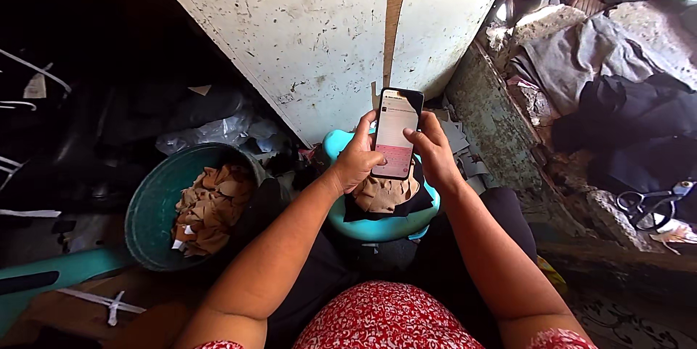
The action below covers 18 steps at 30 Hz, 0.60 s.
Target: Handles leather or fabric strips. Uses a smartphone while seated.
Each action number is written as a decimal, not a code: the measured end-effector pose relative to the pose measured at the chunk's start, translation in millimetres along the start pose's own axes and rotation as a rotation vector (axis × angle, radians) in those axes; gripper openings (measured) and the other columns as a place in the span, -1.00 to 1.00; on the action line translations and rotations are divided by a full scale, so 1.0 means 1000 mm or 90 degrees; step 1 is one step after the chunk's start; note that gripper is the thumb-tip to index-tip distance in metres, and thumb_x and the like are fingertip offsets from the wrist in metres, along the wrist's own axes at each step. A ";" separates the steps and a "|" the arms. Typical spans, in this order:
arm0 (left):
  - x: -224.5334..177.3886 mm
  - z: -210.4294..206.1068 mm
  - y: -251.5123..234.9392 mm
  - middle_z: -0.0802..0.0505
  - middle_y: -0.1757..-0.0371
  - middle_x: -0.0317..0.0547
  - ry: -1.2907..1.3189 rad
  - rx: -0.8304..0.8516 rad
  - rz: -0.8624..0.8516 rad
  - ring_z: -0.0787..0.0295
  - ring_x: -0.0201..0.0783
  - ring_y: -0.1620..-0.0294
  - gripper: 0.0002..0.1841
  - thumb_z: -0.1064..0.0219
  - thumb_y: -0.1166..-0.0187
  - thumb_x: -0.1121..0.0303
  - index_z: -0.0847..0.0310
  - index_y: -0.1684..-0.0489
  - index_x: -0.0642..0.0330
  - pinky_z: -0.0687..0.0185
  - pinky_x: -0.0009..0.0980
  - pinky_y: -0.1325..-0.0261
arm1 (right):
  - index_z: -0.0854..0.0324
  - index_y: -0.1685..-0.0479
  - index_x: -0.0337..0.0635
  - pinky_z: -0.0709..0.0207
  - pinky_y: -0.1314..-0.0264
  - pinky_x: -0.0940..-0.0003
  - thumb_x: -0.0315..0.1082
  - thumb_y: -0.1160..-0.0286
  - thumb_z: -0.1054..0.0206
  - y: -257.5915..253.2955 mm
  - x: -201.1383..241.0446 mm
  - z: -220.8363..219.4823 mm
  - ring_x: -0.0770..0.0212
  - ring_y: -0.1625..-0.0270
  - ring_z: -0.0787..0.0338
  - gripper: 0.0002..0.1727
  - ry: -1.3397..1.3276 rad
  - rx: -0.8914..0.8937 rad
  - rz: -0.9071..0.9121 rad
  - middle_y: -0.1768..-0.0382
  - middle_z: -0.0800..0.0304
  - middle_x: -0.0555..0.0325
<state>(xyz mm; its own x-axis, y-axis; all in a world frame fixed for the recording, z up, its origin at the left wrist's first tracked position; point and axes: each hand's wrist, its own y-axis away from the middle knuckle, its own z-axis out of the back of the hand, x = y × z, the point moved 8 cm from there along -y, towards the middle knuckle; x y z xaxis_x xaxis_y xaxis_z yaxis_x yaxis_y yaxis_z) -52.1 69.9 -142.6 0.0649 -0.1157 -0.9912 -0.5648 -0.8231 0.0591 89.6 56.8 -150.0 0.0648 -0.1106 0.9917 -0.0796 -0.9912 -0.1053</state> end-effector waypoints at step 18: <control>-0.019 0.009 0.000 -0.79 -0.32 0.05 0.012 -0.061 -0.024 -0.88 -0.12 0.01 0.10 0.02 -0.07 0.83 0.16 -0.84 -0.22 -0.80 -0.20 0.02 | -0.23 -0.57 -0.08 -0.78 0.29 0.26 -0.49 -0.51 -0.19 0.007 -0.013 -0.018 0.13 0.16 -0.89 -0.42 0.013 0.155 -0.125 -0.13 -0.80 0.00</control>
<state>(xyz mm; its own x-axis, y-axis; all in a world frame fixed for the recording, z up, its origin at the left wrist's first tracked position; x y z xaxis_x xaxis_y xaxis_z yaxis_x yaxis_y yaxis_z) -60.7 77.0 -124.6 0.1010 -0.0935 -0.9905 -0.4810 -0.8761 0.0336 70.4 52.9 -161.8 0.0359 0.0831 0.9959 0.1730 -0.9820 0.0757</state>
